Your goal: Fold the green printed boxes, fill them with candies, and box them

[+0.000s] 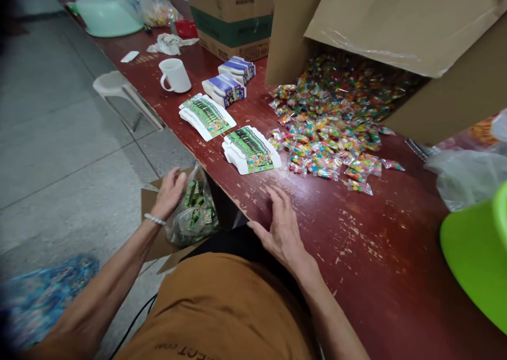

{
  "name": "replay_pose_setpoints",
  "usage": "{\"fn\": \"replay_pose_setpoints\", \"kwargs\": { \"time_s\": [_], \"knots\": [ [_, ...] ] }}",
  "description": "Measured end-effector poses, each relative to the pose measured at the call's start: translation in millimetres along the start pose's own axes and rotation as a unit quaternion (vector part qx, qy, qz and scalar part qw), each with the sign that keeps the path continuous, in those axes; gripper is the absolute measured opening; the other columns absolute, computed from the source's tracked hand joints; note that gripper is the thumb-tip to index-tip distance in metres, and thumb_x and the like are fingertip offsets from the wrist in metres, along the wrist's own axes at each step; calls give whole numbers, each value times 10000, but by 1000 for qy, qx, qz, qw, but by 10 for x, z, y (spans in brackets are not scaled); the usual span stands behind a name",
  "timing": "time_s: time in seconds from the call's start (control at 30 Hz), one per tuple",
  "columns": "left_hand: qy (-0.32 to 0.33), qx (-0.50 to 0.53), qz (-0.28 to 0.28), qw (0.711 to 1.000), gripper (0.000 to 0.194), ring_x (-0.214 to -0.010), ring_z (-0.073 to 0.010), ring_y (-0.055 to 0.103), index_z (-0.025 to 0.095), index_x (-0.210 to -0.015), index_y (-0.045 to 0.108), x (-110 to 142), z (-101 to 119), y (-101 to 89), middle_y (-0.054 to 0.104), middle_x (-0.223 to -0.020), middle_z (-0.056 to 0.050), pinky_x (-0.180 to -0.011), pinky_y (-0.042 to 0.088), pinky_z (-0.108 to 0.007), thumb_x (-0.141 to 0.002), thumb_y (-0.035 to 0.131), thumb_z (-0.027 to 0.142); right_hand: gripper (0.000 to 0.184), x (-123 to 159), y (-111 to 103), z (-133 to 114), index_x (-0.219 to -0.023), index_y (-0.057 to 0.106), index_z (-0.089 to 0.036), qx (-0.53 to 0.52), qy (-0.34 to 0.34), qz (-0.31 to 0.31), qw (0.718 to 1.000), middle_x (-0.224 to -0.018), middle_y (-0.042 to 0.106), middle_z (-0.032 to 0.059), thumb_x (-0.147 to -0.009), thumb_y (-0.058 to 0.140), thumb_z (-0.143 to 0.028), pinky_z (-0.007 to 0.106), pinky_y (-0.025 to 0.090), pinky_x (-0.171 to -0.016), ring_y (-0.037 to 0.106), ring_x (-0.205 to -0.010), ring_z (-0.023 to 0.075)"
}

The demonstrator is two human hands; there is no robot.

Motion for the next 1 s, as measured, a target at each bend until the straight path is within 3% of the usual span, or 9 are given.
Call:
{"fn": "replay_pose_setpoints", "kwargs": {
  "time_s": [0.07, 0.13, 0.2, 0.3, 0.43, 0.63, 0.7, 0.83, 1.0],
  "knots": [
    [25, -21, 15, 999, 502, -1144, -278, 550, 168, -1332, 526, -136, 68, -5, 614, -1229, -139, -1051, 367, -459, -912, 507, 441, 725, 9, 10, 61, -1479, 284, -252, 8, 5, 1, 1000, -1446, 394, 165, -872, 639, -428, 532, 414, -1068, 405, -1355, 324],
    [119, -71, 6, 990, 475, -1097, -255, 555, 179, -1326, 544, -154, 343, 164, 627, -1190, -111, -1027, 381, -410, -925, 503, 429, 678, 10, 61, 96, -1460, 326, -248, 32, 17, -2, 999, -1434, 430, 163, -876, 631, -408, 553, 422, -1040, 435, -1323, 335],
    [245, -157, -29, 956, 470, -1079, -265, 536, 186, -1302, 583, -80, 715, 460, 624, -1186, -107, -994, 382, -397, -936, 496, 468, 622, 3, 116, 117, -1426, 384, -239, 61, 27, -5, 998, -1419, 466, 159, -872, 629, -377, 578, 419, -1020, 462, -1289, 348],
    [331, -286, -70, 897, 562, -1068, -325, 500, 195, -1335, 574, 29, 1135, 883, 590, -1216, -150, -889, 388, -428, -925, 473, 566, 542, -12, 136, 143, -1367, 455, -224, 60, 31, 2, 998, -1394, 497, 154, -863, 626, -327, 571, 429, -1013, 489, -1259, 342],
    [335, -353, -86, 869, 552, -1047, -360, 474, 218, -1303, 591, 13, 1337, 1096, 563, -1171, -177, -819, 366, -445, -918, 455, 589, 492, -52, 51, 197, -1327, 488, -223, -10, 33, 15, 999, -1351, 517, 143, -854, 613, -271, 484, 489, -989, 554, -1189, 290],
    [348, -369, -85, 858, 463, -1063, -366, 457, 246, -1217, 633, -11, 1377, 1063, 548, -1170, -170, -824, 358, -451, -867, 585, 546, 502, -434, -84, 428, -1313, 500, -186, -62, 92, 76, 991, -1265, 552, 141, -825, 597, -258, 413, 536, -857, 631, -838, 201],
    [342, -369, -88, 860, 465, -1059, -356, 461, 228, -1222, 618, -10, 1395, 1059, 541, -1167, -175, -821, 362, -440, -889, 550, 545, 512, -657, -101, 497, -1311, 503, -170, -56, 103, 108, 987, -1212, 574, 142, -816, 598, -260, 420, 518, -882, 619, -904, 226],
    [335, -351, -111, 867, 445, -1063, -341, 467, 205, -1168, 597, -73, 1444, 1073, 537, -1148, -163, -816, 376, -418, -884, 561, 546, 502, -1044, -40, 569, -1297, 523, -175, -18, 165, 94, 982, -1223, 567, 144, -809, 609, -252, 440, 453, -980, 549, -1124, 283],
    [357, -312, -80, 877, 414, -1042, -330, 508, 172, -1083, 571, -90, 1433, 1068, 580, -1102, -150, -811, 382, -405, -850, 626, 510, 427, -1205, -5, 619, -1196, 579, -181, -15, 213, 101, 972, -1155, 568, 146, -788, 642, -288, 463, 459, -912, 553, -1079, 309]
  ]
}}
Point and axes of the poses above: each hand's wrist, its own x-axis away from the middle knuckle, its own y-axis out of the palm, z = x × y, the point moved 4 cm from there along -x, towards the middle knuckle
